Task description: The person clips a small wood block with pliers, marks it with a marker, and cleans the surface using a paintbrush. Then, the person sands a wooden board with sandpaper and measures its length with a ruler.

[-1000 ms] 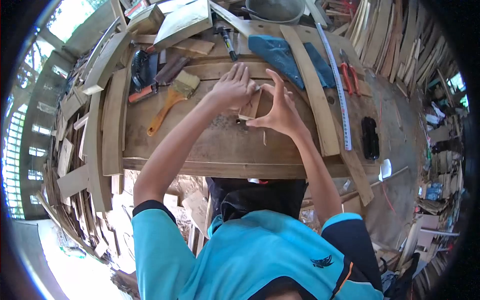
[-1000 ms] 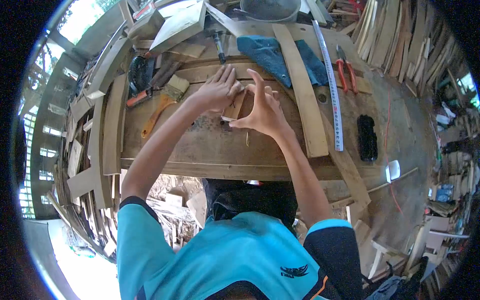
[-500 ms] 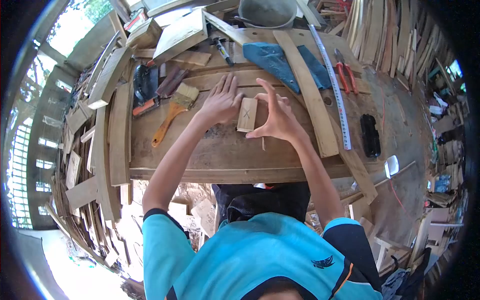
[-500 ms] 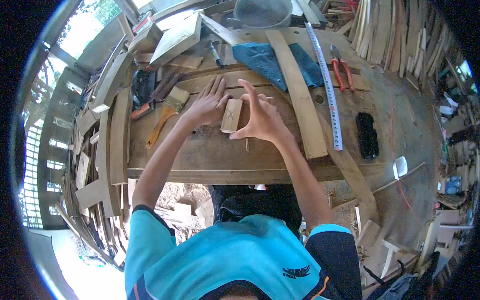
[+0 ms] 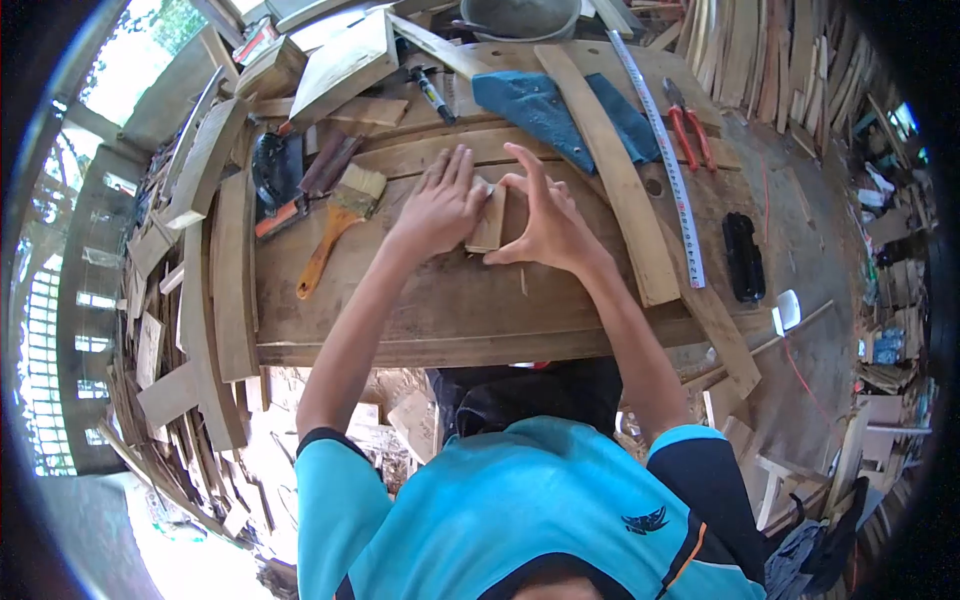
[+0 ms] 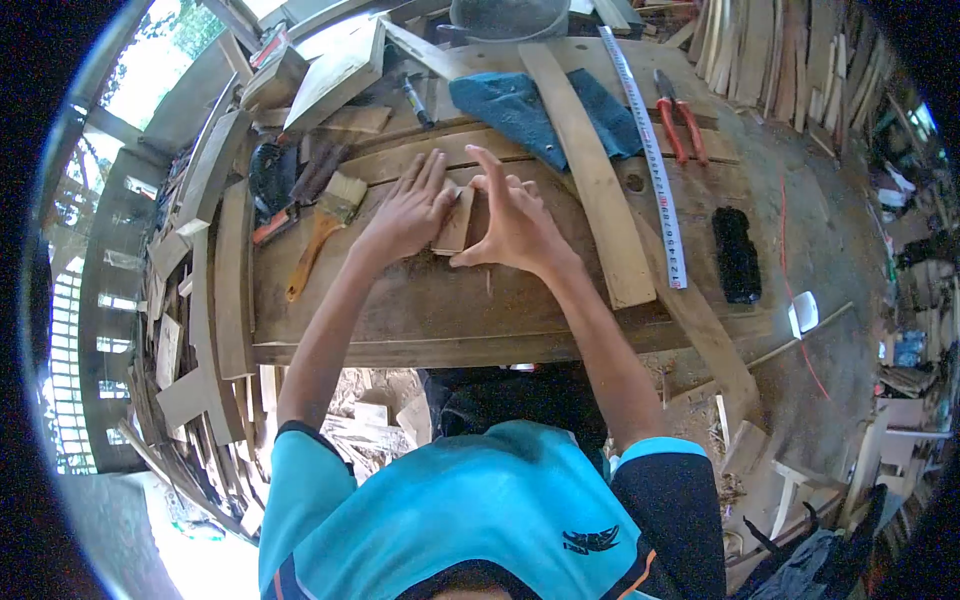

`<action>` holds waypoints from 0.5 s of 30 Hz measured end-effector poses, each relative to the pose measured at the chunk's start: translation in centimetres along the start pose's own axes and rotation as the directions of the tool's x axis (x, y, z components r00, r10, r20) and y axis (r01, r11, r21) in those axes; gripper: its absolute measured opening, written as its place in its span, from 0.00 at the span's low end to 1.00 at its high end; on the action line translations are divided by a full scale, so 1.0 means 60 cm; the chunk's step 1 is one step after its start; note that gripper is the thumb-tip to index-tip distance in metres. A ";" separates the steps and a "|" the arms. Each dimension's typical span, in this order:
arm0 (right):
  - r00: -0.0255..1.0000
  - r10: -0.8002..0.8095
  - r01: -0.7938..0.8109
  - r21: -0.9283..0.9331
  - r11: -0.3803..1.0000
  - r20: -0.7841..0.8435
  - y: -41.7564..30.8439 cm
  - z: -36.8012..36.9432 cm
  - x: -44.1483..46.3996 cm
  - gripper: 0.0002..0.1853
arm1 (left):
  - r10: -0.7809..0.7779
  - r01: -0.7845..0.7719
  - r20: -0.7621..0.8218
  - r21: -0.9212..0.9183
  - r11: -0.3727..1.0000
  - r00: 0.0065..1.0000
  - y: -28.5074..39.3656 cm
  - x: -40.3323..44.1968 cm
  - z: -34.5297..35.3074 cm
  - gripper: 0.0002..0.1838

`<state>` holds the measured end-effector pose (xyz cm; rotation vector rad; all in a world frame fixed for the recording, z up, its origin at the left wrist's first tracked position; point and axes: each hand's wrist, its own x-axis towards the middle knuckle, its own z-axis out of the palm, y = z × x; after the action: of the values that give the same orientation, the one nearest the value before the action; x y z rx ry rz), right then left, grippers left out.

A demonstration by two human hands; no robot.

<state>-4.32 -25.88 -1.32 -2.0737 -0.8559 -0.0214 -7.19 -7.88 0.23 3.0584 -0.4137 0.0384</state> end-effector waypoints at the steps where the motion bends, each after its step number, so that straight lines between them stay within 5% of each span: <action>1: 1.000 0.017 -0.017 0.033 0.999 0.011 -0.001 -0.002 -0.003 0.64 | -0.007 0.006 -0.013 -0.069 0.998 1.000 0.015 -0.008 -0.001 0.29; 2: 0.999 0.032 -0.032 0.057 0.998 0.015 -0.001 -0.007 -0.001 0.64 | -0.007 0.002 -0.035 -0.137 0.991 0.999 0.028 -0.014 -0.004 0.29; 6: 0.999 0.042 -0.042 -0.010 0.999 -0.004 -0.007 -0.009 0.002 0.63 | 0.090 -0.095 0.051 0.122 0.988 0.995 0.010 -0.006 0.020 0.30; 8: 0.999 0.039 -0.039 -0.026 0.999 0.001 -0.006 -0.002 -0.003 0.62 | -0.064 0.063 0.105 0.013 0.998 0.992 -0.007 0.037 0.010 0.32; 10: 1.000 -0.014 0.014 -0.005 1.000 -0.016 0.001 -0.005 0.002 0.61 | -0.065 0.061 -0.142 -0.033 0.998 0.988 -0.024 0.078 0.012 0.38; 15: 1.000 -0.029 0.029 -0.018 0.999 0.003 0.004 -0.008 0.005 0.59 | -0.116 0.116 -0.068 -0.005 0.993 0.991 -0.041 0.113 0.015 0.42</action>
<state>-3.83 -26.16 -1.12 -2.0787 -0.8903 -0.0417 0.02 -7.34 -0.60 3.0637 -0.2311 0.1366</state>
